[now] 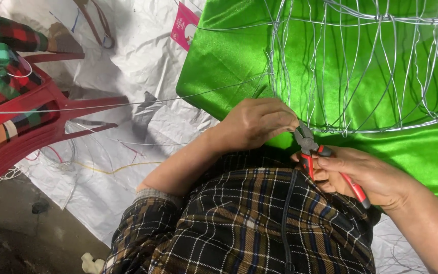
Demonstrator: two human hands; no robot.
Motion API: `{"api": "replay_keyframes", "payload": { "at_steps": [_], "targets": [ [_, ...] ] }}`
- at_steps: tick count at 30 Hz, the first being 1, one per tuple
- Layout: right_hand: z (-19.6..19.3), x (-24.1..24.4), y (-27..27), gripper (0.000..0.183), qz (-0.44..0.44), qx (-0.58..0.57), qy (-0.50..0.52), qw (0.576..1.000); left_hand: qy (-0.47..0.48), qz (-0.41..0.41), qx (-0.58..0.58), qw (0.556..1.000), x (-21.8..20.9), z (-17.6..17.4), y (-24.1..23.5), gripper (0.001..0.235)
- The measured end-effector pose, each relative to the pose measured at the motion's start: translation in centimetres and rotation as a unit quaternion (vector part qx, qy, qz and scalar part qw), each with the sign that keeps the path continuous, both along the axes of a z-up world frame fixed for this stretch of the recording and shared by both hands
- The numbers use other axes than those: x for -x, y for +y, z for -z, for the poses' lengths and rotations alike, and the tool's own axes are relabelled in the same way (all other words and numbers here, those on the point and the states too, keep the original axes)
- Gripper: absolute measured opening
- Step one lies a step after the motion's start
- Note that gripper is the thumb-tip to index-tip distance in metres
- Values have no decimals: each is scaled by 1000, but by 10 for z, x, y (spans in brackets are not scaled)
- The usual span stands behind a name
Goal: Assembling a circular wire frame by manually twisting and bending thin metal wires, using pliers for cutting and tightening.
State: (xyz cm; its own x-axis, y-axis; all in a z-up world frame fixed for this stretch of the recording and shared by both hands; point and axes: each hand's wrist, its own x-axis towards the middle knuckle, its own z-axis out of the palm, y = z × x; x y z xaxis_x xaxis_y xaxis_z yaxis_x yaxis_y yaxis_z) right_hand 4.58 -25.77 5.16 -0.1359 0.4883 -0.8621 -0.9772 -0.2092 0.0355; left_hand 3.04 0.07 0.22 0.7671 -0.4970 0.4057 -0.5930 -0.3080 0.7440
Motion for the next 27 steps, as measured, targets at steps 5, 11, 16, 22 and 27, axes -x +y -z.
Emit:
{"api": "replay_keyframes", "payload": {
  "at_steps": [5, 11, 16, 22, 27],
  "targets": [
    [-18, -11, 11, 67, -49, 63, 0, 997, 12, 27, -33, 999, -5, -19, 4, 12],
    [15, 7, -8, 61, -56, -22, -58, 996, 16, 45, -13, 999, -7, -21, 7, 12],
    [10, 8, -5, 59, -94, 4, -96, 991, 2, 40, -26, 999, -7, -19, 5, 11],
    [22, 20, -15, 53, -116, -12, -170, 979, 1, 38, -23, 999, -6, -18, 2, 6],
    [27, 26, -20, 46, -108, -25, -196, 974, 2, 34, -27, 999, -2, -16, -1, 2]
  ]
}}
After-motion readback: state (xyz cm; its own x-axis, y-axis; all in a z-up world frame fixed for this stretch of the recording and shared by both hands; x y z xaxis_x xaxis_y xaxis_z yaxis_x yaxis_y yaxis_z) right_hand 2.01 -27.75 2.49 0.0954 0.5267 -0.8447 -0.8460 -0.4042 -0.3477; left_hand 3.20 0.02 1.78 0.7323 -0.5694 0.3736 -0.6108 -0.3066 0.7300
